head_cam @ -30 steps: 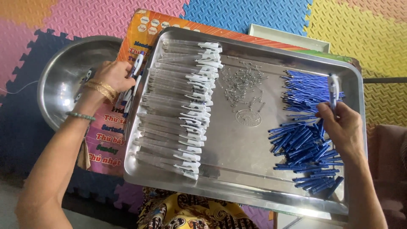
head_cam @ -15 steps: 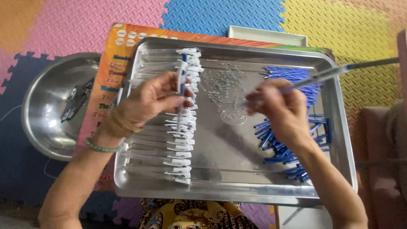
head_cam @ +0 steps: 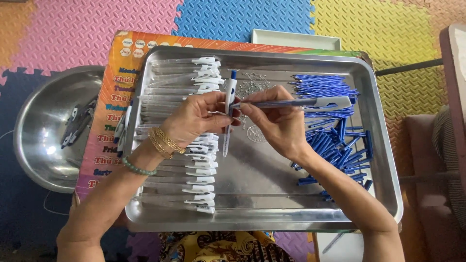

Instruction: The person assembles pens by inserting blue ink cartridges into white pen barrels. They pick up a barrel and a cartridge from a metal tray, insert the cartridge, and place the completed pen into a metal bowl.

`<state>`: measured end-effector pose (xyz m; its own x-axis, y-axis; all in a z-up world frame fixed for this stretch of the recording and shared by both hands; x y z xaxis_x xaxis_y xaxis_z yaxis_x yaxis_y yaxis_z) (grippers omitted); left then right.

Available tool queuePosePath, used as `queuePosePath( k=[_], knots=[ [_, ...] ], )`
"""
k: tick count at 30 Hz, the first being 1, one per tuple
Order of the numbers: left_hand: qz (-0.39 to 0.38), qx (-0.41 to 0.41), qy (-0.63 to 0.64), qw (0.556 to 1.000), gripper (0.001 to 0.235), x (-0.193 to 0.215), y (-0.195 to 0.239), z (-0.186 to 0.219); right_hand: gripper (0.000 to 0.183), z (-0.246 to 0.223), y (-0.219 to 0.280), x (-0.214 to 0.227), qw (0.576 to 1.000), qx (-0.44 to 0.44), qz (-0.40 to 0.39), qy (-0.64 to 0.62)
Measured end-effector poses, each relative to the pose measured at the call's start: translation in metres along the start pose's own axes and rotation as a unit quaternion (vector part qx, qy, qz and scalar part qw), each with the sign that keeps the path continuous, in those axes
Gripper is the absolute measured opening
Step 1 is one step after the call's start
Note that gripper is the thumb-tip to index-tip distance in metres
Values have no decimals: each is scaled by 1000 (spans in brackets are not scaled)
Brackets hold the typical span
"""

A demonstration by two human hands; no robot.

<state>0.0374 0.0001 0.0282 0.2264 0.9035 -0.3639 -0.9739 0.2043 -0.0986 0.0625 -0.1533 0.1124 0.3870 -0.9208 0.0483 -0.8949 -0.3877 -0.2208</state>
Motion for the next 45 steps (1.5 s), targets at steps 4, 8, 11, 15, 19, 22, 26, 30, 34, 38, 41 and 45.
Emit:
queuePosePath(
  k=[4,8,11,15,19,22,26,30,34,38,41,45],
  knots=[
    [9,-6,2,1000,50,-1,-5,-2,24,4,0,3,1000,5,4,0],
    [8,-28,-19,999,52,1,-10,-4,22,10,-2,8,1000,14,4,3],
    [21,-34,-56,998,51,1,-13,-6,20,14,-4,7,999,45,-3,5],
    [44,-5,-79,996,48,7,-12,-17,16,2,-1,-1,966,188,-28,177],
    [45,10,-96,994,46,5,-15,-22,6,38,35,-8,872,340,-29,352],
    [48,23,-90,995,41,8,-14,-24,15,17,40,-9,857,381,-55,342],
    [-12,48,-81,996,49,-7,-11,-20,19,1,-1,36,960,166,0,226],
    [-86,76,-86,990,50,-28,-13,-32,30,10,-14,41,991,-67,-86,72],
    [-133,88,-87,983,58,-46,-16,-29,16,48,-9,48,988,-113,-94,-42],
    [-201,104,-95,969,85,-58,-9,-45,29,64,-9,59,988,-136,-67,-19],
    [-226,120,-94,962,96,-66,0,-47,33,65,-14,85,990,-137,4,-17],
    [-237,187,-146,942,105,-68,10,-46,28,62,-13,143,978,-184,99,-21]
  ],
)
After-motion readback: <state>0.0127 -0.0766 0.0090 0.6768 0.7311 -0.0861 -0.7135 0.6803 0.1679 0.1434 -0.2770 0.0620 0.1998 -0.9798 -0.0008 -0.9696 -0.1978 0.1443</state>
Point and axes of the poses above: each hand's wrist, its own y-axis away from the middle knuckle, its own x-axis out of the back of the hand, z = x × y, the point moved 10 cm from there along -y, towards the middle knuckle, and after that the axes turned 10 degrees about -x, right-handed, at the moved point
